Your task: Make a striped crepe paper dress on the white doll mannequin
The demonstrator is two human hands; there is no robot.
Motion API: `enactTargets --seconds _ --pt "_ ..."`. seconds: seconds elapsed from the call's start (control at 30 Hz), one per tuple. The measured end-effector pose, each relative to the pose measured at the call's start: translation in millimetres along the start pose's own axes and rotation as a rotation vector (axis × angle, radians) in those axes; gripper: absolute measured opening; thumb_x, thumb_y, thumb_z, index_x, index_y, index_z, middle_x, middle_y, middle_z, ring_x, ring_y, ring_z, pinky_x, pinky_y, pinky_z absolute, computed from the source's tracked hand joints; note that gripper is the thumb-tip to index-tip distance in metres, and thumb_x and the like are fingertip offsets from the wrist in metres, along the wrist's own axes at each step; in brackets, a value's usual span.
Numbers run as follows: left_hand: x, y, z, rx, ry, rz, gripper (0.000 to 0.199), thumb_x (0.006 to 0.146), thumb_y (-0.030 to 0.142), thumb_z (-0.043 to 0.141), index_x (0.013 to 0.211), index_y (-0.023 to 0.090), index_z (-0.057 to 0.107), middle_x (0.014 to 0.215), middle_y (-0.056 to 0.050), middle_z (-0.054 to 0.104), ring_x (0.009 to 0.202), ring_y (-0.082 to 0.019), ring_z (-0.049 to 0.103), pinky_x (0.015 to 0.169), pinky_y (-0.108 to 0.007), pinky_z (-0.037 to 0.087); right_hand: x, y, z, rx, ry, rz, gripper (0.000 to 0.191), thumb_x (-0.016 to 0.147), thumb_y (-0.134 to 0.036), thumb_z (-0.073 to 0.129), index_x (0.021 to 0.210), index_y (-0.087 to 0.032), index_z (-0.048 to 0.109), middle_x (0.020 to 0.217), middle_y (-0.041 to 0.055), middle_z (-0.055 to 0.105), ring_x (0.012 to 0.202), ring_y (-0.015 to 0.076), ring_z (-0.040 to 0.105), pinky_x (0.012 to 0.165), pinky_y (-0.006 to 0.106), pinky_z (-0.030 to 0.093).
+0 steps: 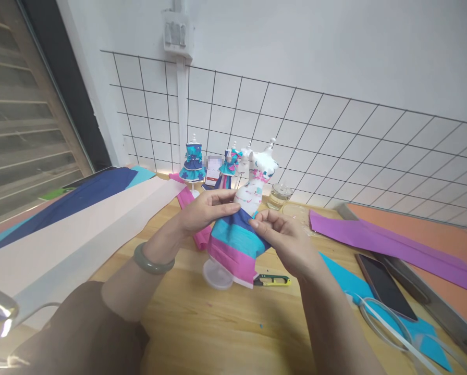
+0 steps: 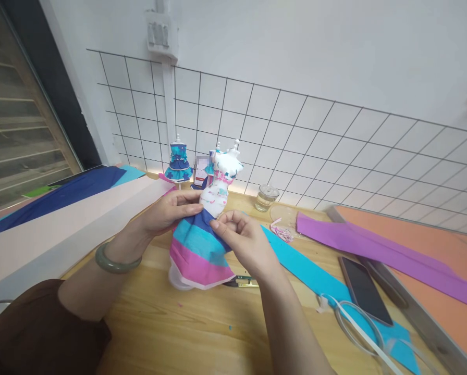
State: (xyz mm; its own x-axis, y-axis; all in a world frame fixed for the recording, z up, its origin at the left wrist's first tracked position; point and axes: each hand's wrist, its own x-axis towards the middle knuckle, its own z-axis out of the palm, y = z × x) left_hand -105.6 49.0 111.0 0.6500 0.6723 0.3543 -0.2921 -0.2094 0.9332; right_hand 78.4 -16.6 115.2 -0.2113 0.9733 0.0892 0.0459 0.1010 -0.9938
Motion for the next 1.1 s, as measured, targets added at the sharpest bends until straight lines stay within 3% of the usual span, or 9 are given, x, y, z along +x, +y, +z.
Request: enactTargets --seconds 0.13,0.27,0.4,0.5,0.6,0.7,0.83,1.1 --pt "-0.8 2.9 -1.1 -0.013 0.011 -0.005 0.039 0.08 0.03 0.063 0.115 0.015 0.062 0.105 -0.011 0.068 0.096 -0.023 0.062 0.083 -0.034 0.046 -4.2 -4.9 -4.5 -0.075 -0.074 0.031 0.031 0.078 -0.048 0.063 0.089 -0.021 0.052 0.058 -0.0061 0.044 0.047 0.0067 0.039 0.04 0.019 0.031" --pt "-2.1 5.7 -4.4 -0.015 0.046 -0.009 0.039 0.079 0.03 0.064 0.115 0.015 0.062 0.109 -0.011 0.066 0.098 -0.023 0.061 0.081 -0.033 0.047 -9.0 -8.0 -16.3 -0.174 -0.091 0.046 0.039 0.076 -0.048 0.065 0.103 -0.022 0.056 0.067 -0.002 0.053 0.052 0.0098 0.047 0.042 0.021 0.037" --pt "-2.3 5.0 -10.0 -0.023 0.053 -0.042 0.039 0.08 0.029 0.063 0.116 0.016 0.061 0.109 -0.011 0.066 0.094 -0.021 0.062 0.079 -0.032 0.048 -13.9 -14.3 -30.4 -0.308 -0.203 0.076 0.041 0.077 -0.043 0.066 0.112 -0.024 0.058 0.093 0.004 0.065 0.077 0.0174 0.06 0.062 0.026 0.05" --pt "0.5 -2.4 -12.5 0.003 0.039 -0.097 0.038 0.079 0.03 0.063 0.115 0.016 0.061 0.106 -0.01 0.067 0.091 -0.019 0.062 0.079 -0.032 0.047 -12.5 -15.6 -41.9 -0.444 -0.266 0.105 0.039 0.075 -0.041 0.068 0.11 -0.025 0.062 0.103 0.0044 0.066 0.088 0.0216 0.061 0.073 0.029 0.05" --pt "5.8 -16.3 -12.3 0.091 0.036 -0.147 0.036 0.079 0.031 0.063 0.112 0.016 0.063 0.105 -0.008 0.066 0.095 -0.019 0.06 0.082 -0.032 0.046 -3.4 -5.3 -51.5 -0.538 -0.332 0.164 0.036 0.073 -0.043 0.069 0.102 -0.023 0.065 0.099 0.004 0.067 0.086 0.0213 0.06 0.071 0.03 0.048" --pt "11.2 -32.4 -11.3 0.179 -0.012 -0.185 0.037 0.079 0.033 0.062 0.112 0.016 0.062 0.104 -0.007 0.066 0.093 -0.019 0.06 0.081 -0.031 0.046 8.9 12.0 -55.1 -0.49 -0.377 0.193 0.032 0.075 -0.047 0.066 0.092 -0.02 0.065 0.088 0.0029 0.065 0.076 0.0166 0.057 0.064 0.027 0.045" --pt "14.6 -47.1 -9.7 0.276 -0.01 -0.19 0.036 0.079 0.038 0.06 0.107 0.015 0.065 0.096 -0.006 0.067 0.084 -0.018 0.06 0.07 -0.028 0.045 19.3 25.2 -49.5 -0.402 -0.298 0.153 0.035 0.076 -0.053 0.062 0.08 -0.018 0.061 0.072 -0.0009 0.055 0.065 0.0115 0.047 0.058 0.024 0.038" --pt "16.2 -57.0 1.0 0.144 0.002 -0.128 0.048 0.078 0.034 0.063 0.123 0.018 0.056 0.111 -0.009 0.064 0.102 -0.021 0.057 0.082 -0.031 0.046 21.1 29.6 -38.8 -0.439 -0.141 0.142 0.046 0.076 -0.062 0.054 0.077 -0.016 0.059 0.064 -0.0031 0.047 0.055 0.0092 0.036 0.05 0.023 0.027"
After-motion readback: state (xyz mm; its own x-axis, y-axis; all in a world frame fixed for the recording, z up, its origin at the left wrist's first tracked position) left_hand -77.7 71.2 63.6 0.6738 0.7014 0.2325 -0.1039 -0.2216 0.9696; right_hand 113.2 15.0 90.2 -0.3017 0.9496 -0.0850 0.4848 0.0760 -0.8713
